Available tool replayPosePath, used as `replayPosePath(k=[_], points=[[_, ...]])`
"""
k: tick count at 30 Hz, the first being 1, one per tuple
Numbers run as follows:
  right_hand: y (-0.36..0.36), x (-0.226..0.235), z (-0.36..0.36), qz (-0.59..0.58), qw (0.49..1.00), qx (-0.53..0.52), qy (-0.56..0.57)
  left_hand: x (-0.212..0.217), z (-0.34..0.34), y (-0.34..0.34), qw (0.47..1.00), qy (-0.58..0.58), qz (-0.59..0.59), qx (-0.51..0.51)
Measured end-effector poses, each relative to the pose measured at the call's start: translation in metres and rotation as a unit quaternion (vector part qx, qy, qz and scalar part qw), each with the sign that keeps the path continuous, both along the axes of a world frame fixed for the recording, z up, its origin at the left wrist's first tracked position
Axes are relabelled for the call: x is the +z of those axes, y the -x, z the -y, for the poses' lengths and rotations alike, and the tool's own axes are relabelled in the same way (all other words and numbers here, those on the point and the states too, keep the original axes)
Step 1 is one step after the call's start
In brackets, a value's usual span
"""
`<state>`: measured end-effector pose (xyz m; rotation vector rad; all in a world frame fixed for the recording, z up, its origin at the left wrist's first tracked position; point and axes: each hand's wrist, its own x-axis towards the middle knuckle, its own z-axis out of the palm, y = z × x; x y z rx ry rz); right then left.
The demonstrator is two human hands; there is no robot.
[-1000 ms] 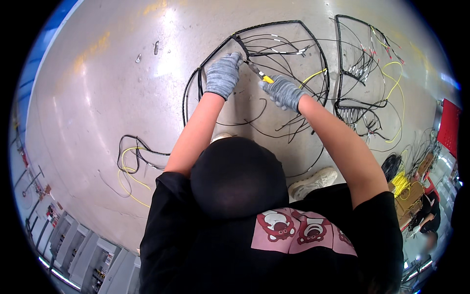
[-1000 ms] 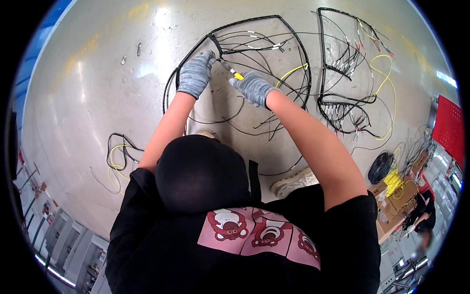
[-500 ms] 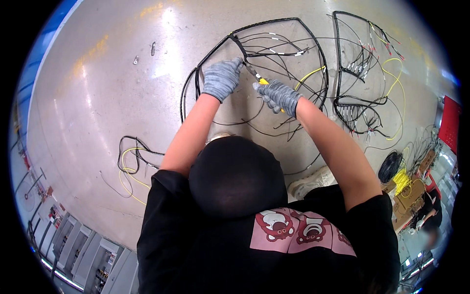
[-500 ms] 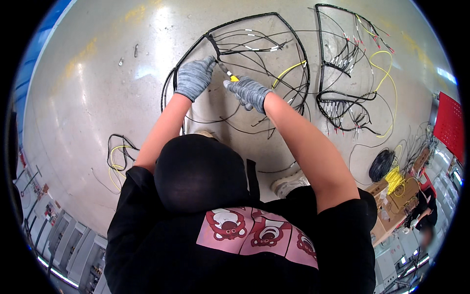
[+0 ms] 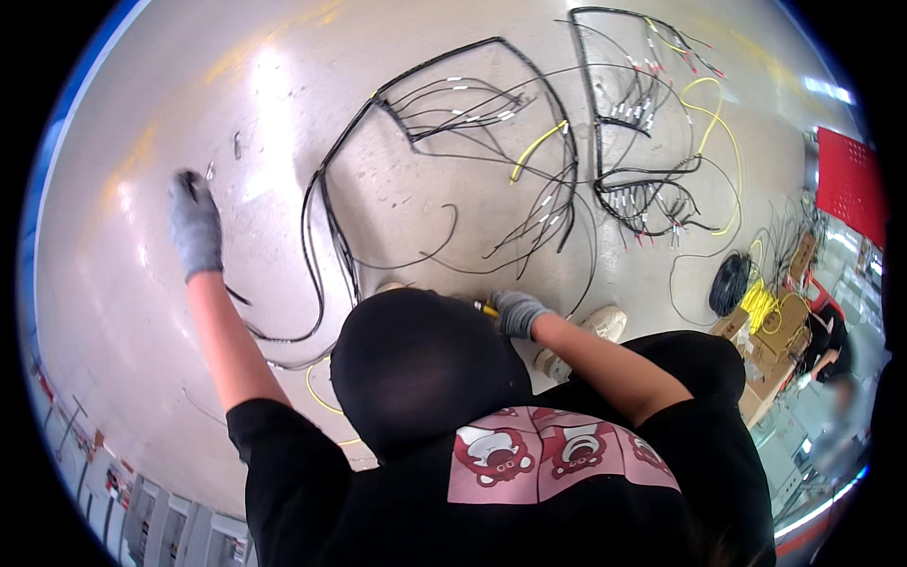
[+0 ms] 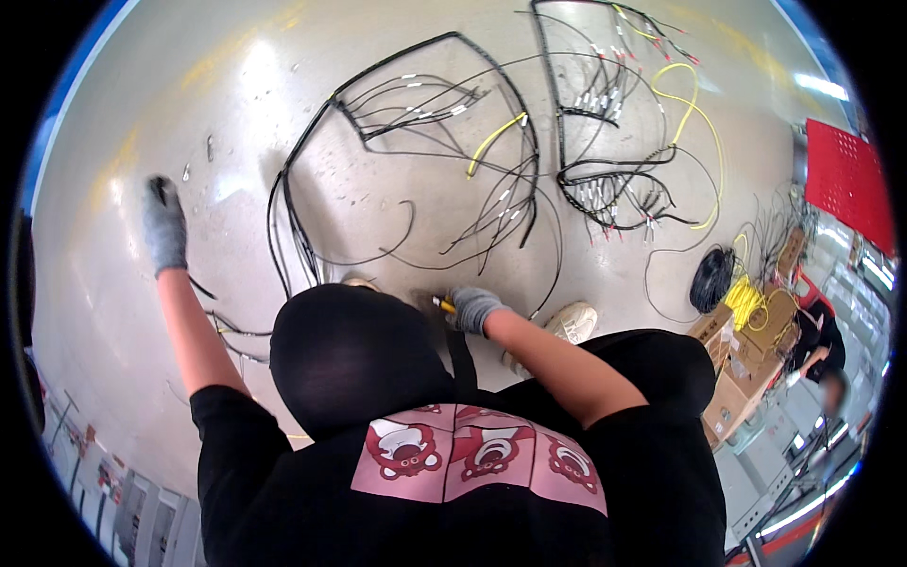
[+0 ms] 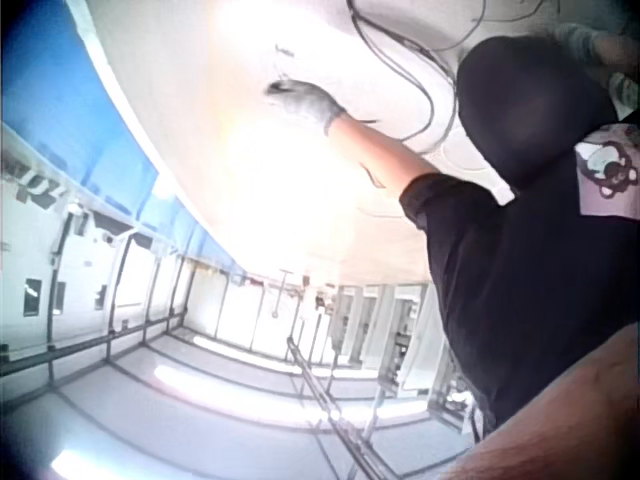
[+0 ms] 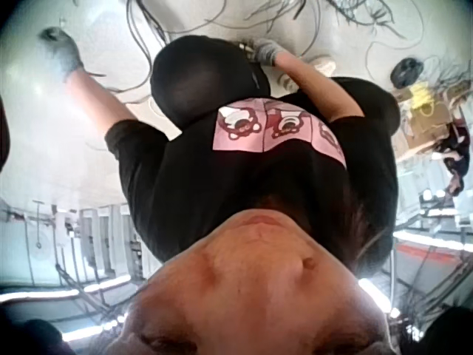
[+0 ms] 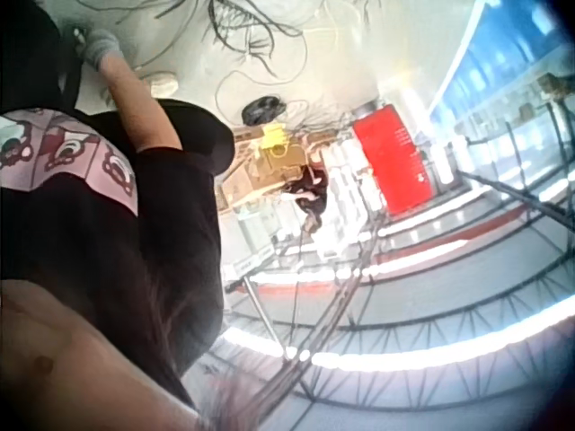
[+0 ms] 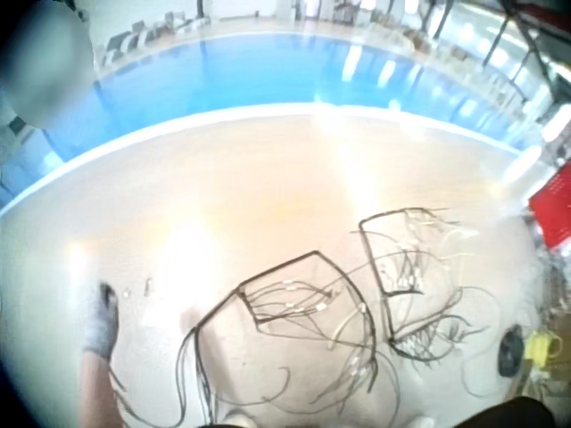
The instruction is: The person kneels on the floor and organizes a bundle of black wires with yellow connectors. They separate the wires, align them, and use yellow-handled pliers to cut or strip sections of the wire harness.
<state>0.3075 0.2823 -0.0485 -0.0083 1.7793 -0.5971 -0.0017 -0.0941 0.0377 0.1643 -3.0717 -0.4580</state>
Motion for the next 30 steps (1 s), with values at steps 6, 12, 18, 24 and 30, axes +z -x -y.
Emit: replayPosePath(k=[6, 12, 18, 24, 30], points=[[-0.029, 0.009, 0.005, -0.113, 0.985, 0.093, -0.094, -0.118, -0.032, -0.088, 0.961, 0.068, 0.25, -0.094], [0.12, -0.007, -0.073, -0.39, 0.919, -0.053, -0.027, -0.142, 0.014, -0.039, 0.961, 0.066, 0.198, -0.179], [0.206, 0.084, -0.137, -0.036, 0.847, -0.479, 0.228, -0.134, 0.025, 0.07, 0.967, 0.119, 0.149, -0.171], [0.22, 0.032, -0.19, -0.39, 0.799, -0.453, -0.068, -0.135, 0.017, 0.09, 0.953, 0.181, 0.192, -0.149], [0.248, -0.011, -0.176, -0.583, 0.758, -0.013, -0.293, -0.122, -0.018, 0.03, 0.984, 0.131, 0.042, -0.112]])
